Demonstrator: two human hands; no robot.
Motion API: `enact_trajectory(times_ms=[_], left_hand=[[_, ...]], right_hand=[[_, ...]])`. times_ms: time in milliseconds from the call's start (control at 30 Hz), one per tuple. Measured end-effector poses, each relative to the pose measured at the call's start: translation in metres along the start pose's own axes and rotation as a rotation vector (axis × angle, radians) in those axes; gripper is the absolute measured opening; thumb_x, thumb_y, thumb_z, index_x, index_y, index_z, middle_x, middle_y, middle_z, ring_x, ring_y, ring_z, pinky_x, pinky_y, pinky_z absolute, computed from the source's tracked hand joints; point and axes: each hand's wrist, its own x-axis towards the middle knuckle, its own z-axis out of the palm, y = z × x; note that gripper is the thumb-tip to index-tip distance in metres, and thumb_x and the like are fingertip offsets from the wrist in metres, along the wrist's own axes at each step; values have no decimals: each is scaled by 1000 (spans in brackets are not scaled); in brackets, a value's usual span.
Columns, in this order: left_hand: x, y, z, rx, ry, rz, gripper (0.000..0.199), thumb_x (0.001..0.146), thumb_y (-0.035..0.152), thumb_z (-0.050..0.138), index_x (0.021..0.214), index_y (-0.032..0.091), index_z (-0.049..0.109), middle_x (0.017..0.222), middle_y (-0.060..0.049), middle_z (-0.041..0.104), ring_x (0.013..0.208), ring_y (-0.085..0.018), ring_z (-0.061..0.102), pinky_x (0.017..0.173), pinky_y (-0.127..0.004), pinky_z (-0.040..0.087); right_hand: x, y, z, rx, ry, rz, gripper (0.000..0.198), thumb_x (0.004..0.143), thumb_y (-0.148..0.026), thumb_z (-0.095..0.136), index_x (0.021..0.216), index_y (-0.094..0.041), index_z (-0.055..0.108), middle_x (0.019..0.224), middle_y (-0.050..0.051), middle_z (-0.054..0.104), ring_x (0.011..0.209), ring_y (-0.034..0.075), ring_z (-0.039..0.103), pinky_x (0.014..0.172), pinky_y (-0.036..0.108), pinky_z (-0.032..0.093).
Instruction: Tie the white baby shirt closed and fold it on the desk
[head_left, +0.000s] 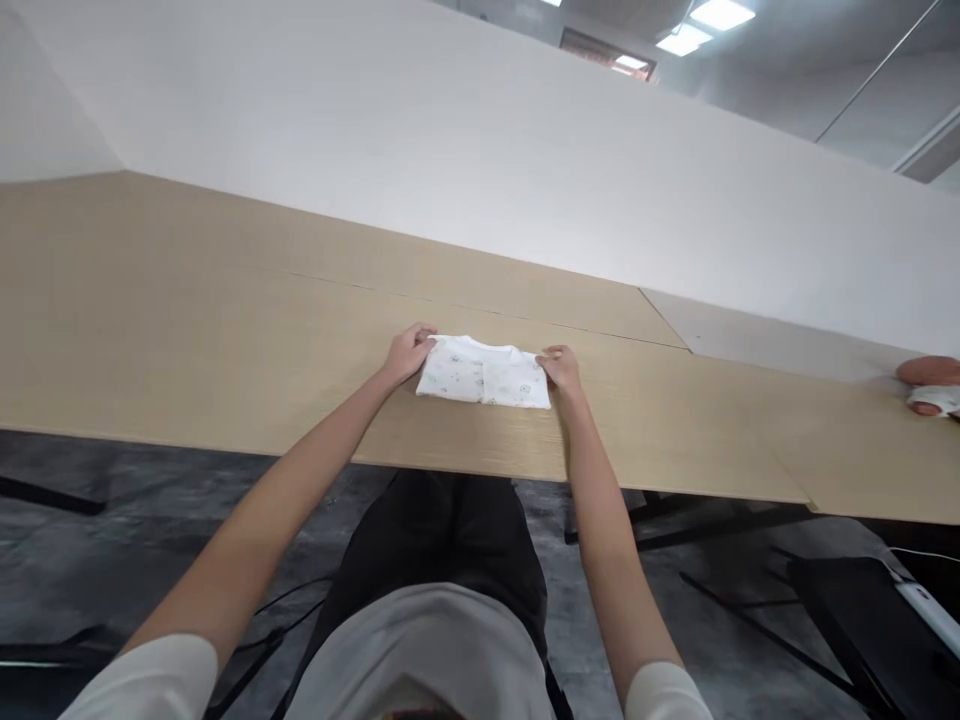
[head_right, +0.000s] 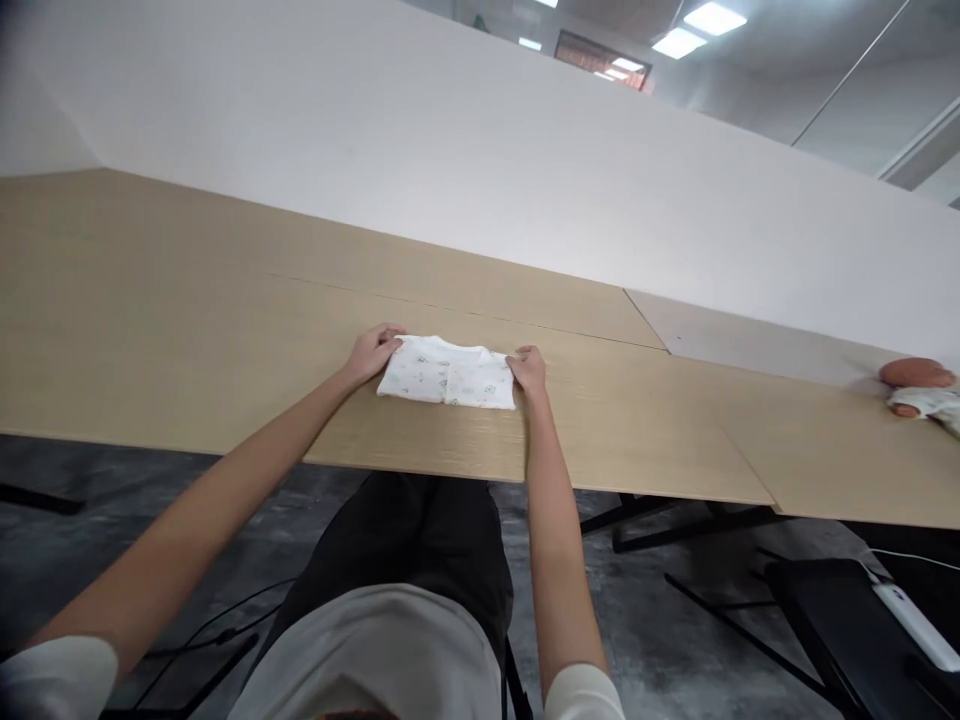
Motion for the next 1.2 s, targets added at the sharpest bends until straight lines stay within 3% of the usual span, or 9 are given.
enact_trajectory(times_ms=[67, 167, 433, 633, 933, 1200], left_hand=[[-2, -3, -2, 28, -3, 19, 37, 77, 30, 51, 108, 15, 65, 79, -5, 65, 75, -19, 58, 75, -30, 46], [-5, -5, -3, 78, 12, 52, 39, 78, 32, 52, 111, 15, 64, 81, -5, 65, 77, -19, 58, 77, -31, 46], [-4, -5, -1, 137, -4, 2, 41, 76, 32, 56, 113, 15, 63, 94, -8, 69, 83, -20, 61, 81, -32, 48], [-5, -3, -2, 180, -42, 18, 32, 78, 31, 52, 100, 19, 73, 97, -7, 72, 87, -21, 63, 82, -32, 47], [-5, -3, -1, 153, -42, 10, 31, 81, 28, 52, 101, 20, 75, 106, -9, 72, 95, -25, 65, 86, -36, 48], [-2, -10, 2, 48, 34, 42, 35, 84, 22, 45, 107, 14, 71, 112, -12, 69, 101, -20, 63, 95, -33, 46]], right_hand=[[0, 0, -3, -4, 12, 33, 42, 64, -29, 66, 103, -16, 58, 70, 1, 62, 65, 20, 59, 63, 30, 47], [-1, -4, -4, -13, 63, -22, 40, 63, -30, 69, 100, -15, 61, 75, 4, 66, 70, 21, 62, 68, 31, 48], [-7, -9, -3, -137, 15, -131, 15, 71, -22, 64, 81, -14, 71, 87, 10, 72, 80, 21, 66, 78, 31, 49], [-9, -3, -3, -171, 17, -145, 23, 77, -23, 56, 86, -13, 75, 94, 13, 73, 86, 22, 68, 79, 32, 49], [-9, -1, -2, -201, 22, -167, 25, 77, -24, 55, 87, -14, 75, 95, 12, 73, 88, 23, 67, 80, 32, 49], [-11, -2, -4, -201, 28, -179, 32, 82, -29, 48, 85, -12, 75, 92, 13, 72, 84, 23, 65, 79, 31, 47]])
